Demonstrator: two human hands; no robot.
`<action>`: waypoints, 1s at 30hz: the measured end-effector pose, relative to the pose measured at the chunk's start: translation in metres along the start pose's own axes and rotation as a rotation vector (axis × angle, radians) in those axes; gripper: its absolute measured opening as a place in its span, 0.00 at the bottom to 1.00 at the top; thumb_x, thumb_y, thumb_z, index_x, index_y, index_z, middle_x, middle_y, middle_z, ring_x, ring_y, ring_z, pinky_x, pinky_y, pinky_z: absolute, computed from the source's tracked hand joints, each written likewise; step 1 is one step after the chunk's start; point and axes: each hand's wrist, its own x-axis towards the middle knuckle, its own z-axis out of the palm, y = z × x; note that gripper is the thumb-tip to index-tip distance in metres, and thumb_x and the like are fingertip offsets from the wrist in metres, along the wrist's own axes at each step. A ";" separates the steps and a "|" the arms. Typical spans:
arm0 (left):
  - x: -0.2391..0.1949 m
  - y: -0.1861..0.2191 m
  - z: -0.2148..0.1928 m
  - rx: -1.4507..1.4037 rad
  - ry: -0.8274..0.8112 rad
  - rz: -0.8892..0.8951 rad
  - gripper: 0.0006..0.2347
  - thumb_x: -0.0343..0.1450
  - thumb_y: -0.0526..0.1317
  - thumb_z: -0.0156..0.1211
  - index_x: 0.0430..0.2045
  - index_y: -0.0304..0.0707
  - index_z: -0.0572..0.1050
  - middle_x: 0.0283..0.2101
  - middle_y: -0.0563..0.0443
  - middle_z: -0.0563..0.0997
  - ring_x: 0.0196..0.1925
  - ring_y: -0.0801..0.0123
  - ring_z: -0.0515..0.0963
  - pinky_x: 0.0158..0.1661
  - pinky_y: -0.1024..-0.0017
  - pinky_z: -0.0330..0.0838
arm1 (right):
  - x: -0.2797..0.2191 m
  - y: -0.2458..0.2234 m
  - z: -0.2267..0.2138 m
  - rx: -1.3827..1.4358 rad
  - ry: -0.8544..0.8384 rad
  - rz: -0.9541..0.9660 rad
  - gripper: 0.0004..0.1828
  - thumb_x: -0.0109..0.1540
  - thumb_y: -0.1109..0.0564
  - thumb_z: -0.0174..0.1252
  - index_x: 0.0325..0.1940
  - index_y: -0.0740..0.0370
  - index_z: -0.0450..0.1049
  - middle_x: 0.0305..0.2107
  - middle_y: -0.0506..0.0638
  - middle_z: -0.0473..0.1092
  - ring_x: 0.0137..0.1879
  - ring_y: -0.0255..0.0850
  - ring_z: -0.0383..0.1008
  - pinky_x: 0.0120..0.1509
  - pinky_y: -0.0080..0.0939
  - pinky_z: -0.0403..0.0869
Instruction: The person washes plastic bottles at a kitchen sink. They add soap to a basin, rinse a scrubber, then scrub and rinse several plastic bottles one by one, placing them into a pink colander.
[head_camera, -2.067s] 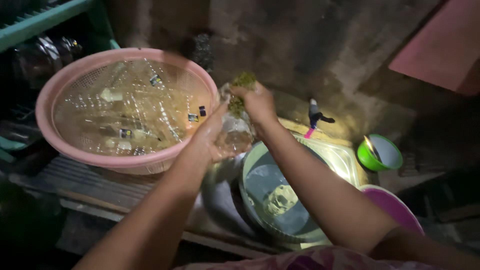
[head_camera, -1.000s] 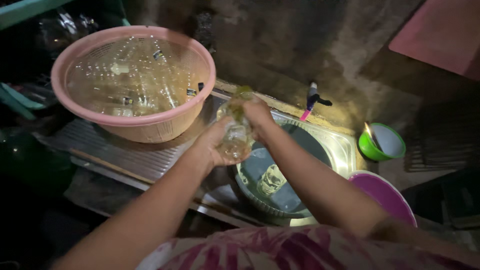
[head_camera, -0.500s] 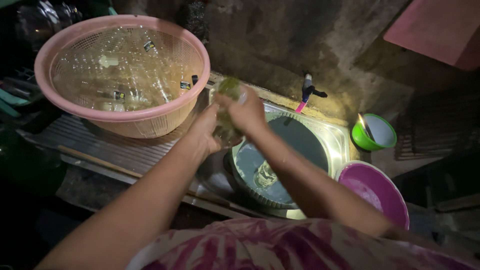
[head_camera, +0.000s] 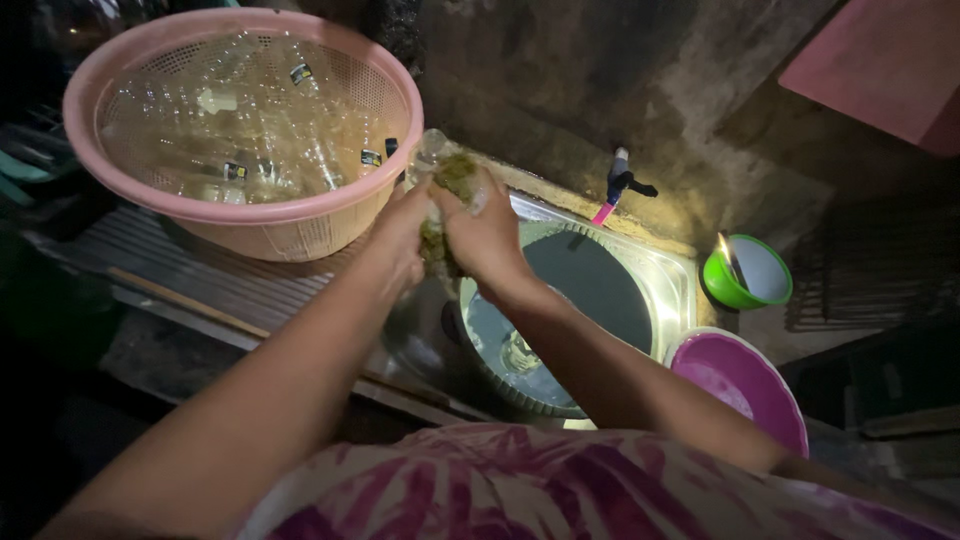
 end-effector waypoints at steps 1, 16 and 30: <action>0.001 -0.001 -0.005 -0.039 -0.041 -0.022 0.17 0.74 0.53 0.50 0.46 0.41 0.75 0.34 0.45 0.83 0.29 0.61 0.84 0.28 0.58 0.82 | 0.001 -0.002 0.002 -0.165 0.042 -0.192 0.23 0.61 0.55 0.68 0.58 0.66 0.75 0.49 0.63 0.72 0.50 0.51 0.74 0.55 0.53 0.74; -0.010 -0.009 -0.001 0.137 0.132 -0.091 0.17 0.70 0.57 0.55 0.46 0.52 0.67 0.37 0.51 0.79 0.30 0.61 0.81 0.27 0.55 0.79 | 0.017 0.021 0.000 0.524 -0.019 0.855 0.16 0.63 0.49 0.55 0.51 0.59 0.75 0.38 0.52 0.76 0.43 0.45 0.78 0.51 0.49 0.77; -0.035 -0.024 -0.017 -0.178 -0.329 -0.356 0.31 0.65 0.57 0.68 0.55 0.33 0.72 0.47 0.32 0.78 0.45 0.42 0.81 0.43 0.48 0.82 | 0.098 0.062 -0.030 0.872 -0.574 1.002 0.12 0.63 0.48 0.62 0.41 0.58 0.78 0.33 0.54 0.76 0.37 0.45 0.77 0.45 0.48 0.80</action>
